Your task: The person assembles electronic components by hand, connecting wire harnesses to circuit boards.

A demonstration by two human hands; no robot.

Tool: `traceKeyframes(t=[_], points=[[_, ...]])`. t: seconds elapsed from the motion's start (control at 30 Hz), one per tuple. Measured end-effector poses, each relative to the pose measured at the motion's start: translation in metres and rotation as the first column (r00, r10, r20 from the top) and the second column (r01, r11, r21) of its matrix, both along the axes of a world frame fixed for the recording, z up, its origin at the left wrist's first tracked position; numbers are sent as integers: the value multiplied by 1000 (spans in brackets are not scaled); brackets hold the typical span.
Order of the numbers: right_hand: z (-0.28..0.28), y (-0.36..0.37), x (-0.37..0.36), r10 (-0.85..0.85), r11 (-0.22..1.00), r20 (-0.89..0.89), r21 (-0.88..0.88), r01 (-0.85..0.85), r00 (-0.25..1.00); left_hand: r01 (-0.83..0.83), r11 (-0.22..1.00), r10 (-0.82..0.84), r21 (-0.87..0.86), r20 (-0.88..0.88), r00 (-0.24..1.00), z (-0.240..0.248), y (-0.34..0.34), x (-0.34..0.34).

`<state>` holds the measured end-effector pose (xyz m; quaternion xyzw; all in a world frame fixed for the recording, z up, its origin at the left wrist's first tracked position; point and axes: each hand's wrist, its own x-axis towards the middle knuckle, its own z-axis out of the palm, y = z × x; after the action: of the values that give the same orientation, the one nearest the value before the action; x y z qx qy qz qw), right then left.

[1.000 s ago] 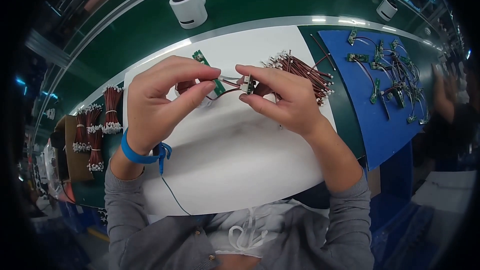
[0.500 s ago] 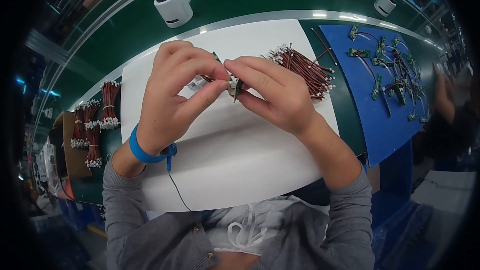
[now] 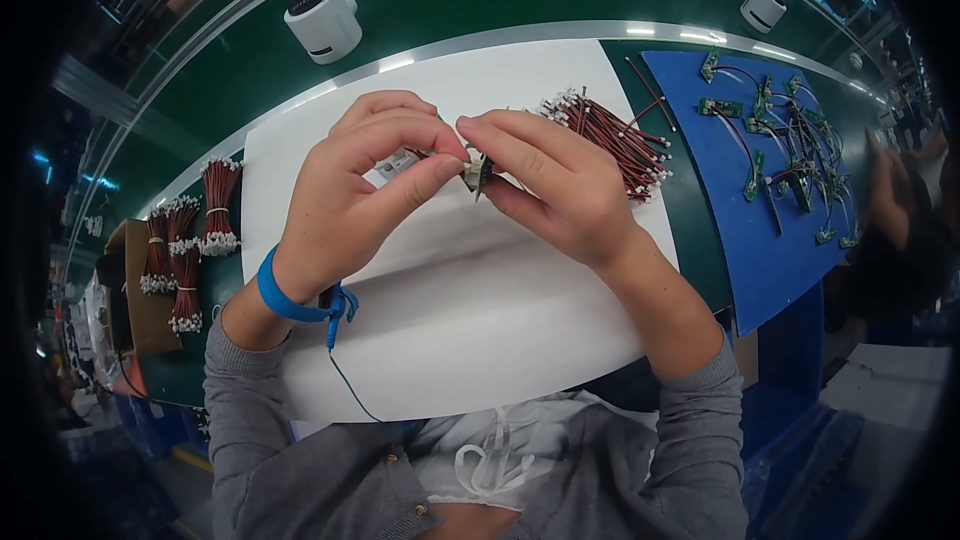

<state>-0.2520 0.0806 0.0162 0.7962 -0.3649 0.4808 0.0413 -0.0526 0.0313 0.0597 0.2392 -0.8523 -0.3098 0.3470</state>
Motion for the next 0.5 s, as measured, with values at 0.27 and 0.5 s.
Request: traceKeyframes(t=[0.27, 0.5], points=[[2, -1, 3, 5, 1000, -7, 4, -5, 1000, 12, 1000, -13, -29, -12, 1000, -2, -4, 3], [3, 0, 3, 20, 1000, -5, 22, -20, 1000, 38, 999, -38, -22, -6, 999, -3, -4, 4]])
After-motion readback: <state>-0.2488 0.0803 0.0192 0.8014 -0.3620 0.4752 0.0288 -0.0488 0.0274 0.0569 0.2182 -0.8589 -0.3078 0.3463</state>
